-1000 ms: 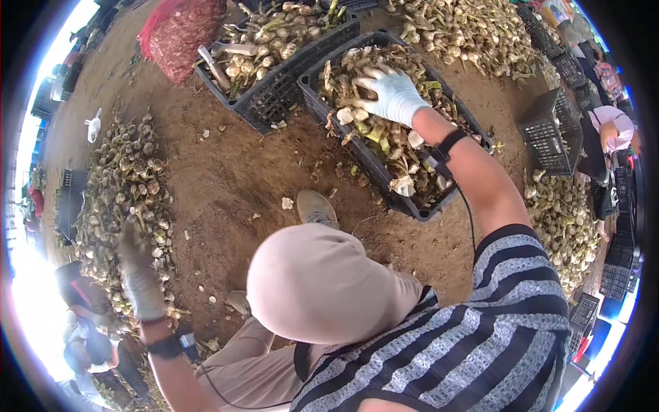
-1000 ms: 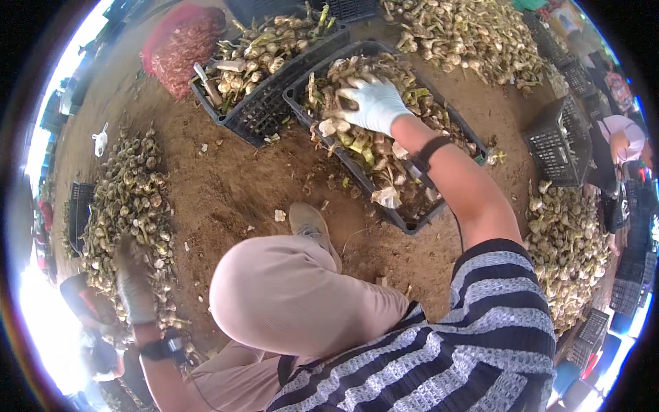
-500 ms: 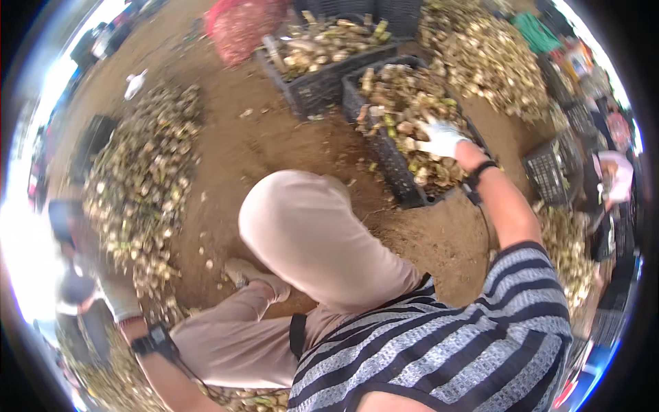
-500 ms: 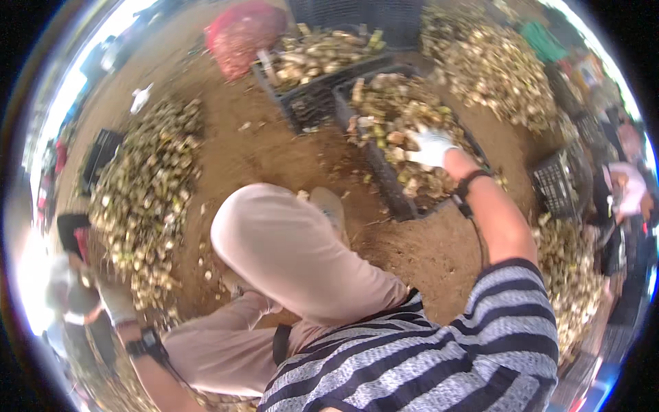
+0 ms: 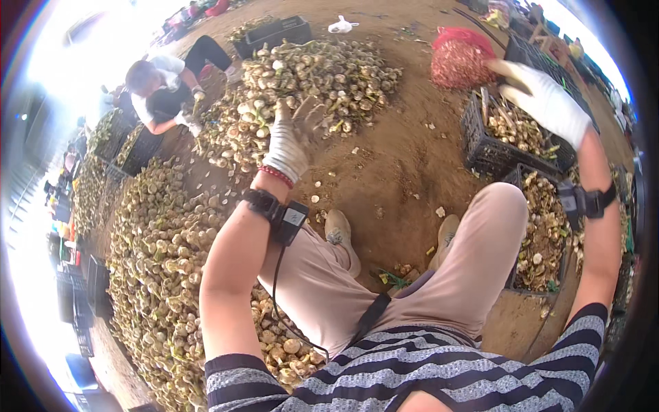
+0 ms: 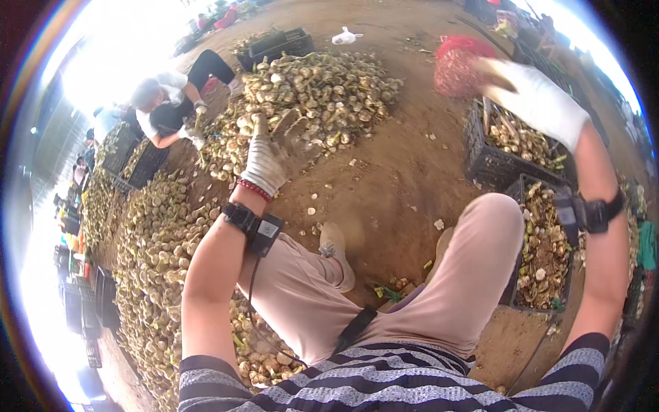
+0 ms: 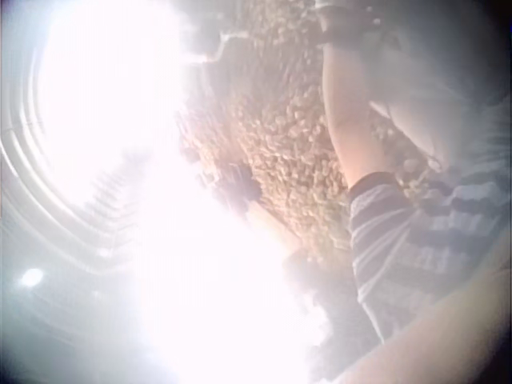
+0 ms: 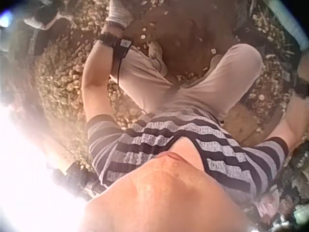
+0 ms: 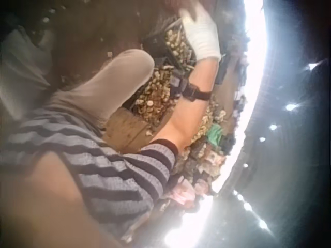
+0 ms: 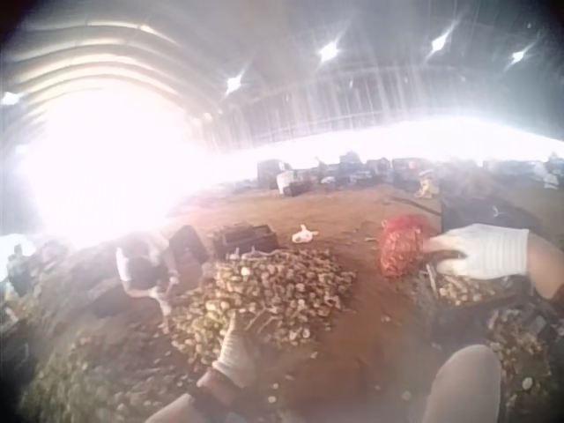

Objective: The person clears debris from the ground by hand, then picks up garlic bulbs one at a time, trims the roots and stems with a knife, and places them into a crate.

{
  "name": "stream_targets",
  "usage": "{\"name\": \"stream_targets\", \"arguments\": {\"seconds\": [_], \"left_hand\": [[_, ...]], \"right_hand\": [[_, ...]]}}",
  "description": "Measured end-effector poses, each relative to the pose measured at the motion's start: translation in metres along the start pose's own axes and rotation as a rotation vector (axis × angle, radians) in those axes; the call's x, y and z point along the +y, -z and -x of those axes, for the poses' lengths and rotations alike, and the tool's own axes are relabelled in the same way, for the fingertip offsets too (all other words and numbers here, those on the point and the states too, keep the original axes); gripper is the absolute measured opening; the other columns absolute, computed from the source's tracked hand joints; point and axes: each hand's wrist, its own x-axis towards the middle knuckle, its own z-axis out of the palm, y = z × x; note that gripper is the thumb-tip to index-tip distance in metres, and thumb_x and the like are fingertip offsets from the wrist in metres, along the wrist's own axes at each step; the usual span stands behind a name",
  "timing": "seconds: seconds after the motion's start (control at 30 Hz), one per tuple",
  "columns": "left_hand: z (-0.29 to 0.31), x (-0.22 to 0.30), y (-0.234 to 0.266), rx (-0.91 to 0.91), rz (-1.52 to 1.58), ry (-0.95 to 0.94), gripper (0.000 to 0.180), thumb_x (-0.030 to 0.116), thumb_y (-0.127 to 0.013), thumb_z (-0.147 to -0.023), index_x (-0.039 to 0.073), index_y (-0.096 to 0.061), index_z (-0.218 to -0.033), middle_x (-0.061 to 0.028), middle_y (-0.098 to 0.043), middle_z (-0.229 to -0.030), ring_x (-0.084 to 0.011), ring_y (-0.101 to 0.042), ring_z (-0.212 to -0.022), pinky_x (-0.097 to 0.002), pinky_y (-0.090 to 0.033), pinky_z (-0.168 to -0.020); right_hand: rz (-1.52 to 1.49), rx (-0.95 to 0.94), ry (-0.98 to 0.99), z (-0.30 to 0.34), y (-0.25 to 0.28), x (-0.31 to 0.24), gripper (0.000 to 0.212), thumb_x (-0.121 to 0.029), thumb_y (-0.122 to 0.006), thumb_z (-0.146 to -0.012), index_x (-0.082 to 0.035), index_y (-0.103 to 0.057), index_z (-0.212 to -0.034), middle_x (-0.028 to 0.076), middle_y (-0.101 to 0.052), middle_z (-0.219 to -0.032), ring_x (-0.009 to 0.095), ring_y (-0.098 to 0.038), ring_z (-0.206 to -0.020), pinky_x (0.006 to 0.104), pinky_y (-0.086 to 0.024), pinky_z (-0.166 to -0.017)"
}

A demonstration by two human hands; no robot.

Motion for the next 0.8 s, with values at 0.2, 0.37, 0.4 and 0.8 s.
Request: {"name": "stream_targets", "arguments": {"seconds": [0.2, 0.37, 0.4, 0.8], "left_hand": [[0.003, -0.006, -0.024, 0.129, 0.046, 0.037, 0.091, 0.077, -0.036, -0.079, 0.021, -0.013, -0.147, -0.0167, -0.028, -0.145, -0.0370, -0.029, -0.133, -0.0617, -0.023, -0.104], [-0.017, -0.019, -0.022, 0.332, -0.221, -0.053, 0.103, 0.083, -0.030, -0.074, 0.012, -0.015, -0.147, -0.0165, -0.018, -0.150, -0.0351, -0.018, -0.138, -0.0560, -0.015, -0.110], [-0.017, -0.014, -0.015, 0.330, -0.230, -0.057, 0.103, 0.083, -0.030, -0.074, 0.012, -0.015, -0.147, -0.0165, -0.018, -0.150, -0.0351, -0.018, -0.138, -0.0560, -0.015, -0.110], [-0.018, -0.019, 0.008, 0.350, -0.023, 0.303, 0.089, 0.075, -0.026, -0.083, 0.016, -0.010, -0.148, -0.0142, -0.013, -0.152, -0.0382, -0.025, -0.135, -0.0636, -0.015, -0.106]], "right_hand": [[-0.639, 0.322, 0.238, -0.097, -0.091, -0.159, 0.047, -0.032, -0.049, -0.094, -0.009, -0.044, -0.134, 0.012, -0.052, -0.131, 0.028, -0.052, -0.117, 0.0342, -0.039, -0.101], [-0.978, 0.270, -0.046, -0.144, -0.315, -0.186, 0.045, -0.017, -0.049, -0.094, -0.007, -0.040, -0.137, 0.018, -0.040, -0.140, 0.029, -0.038, -0.130, 0.0347, -0.029, -0.108], [-0.868, 0.045, -0.230, -0.142, -0.361, -0.166, 0.044, -0.019, -0.048, -0.094, -0.006, -0.041, -0.135, 0.019, -0.041, -0.138, 0.030, -0.038, -0.129, 0.0348, -0.029, -0.108], [-0.891, -0.115, -0.359, -0.122, -0.443, -0.167, 0.056, -0.038, -0.049, -0.088, -0.001, -0.045, -0.130, 0.025, -0.046, -0.132, 0.036, -0.041, -0.126, 0.0396, -0.031, -0.106]]}}
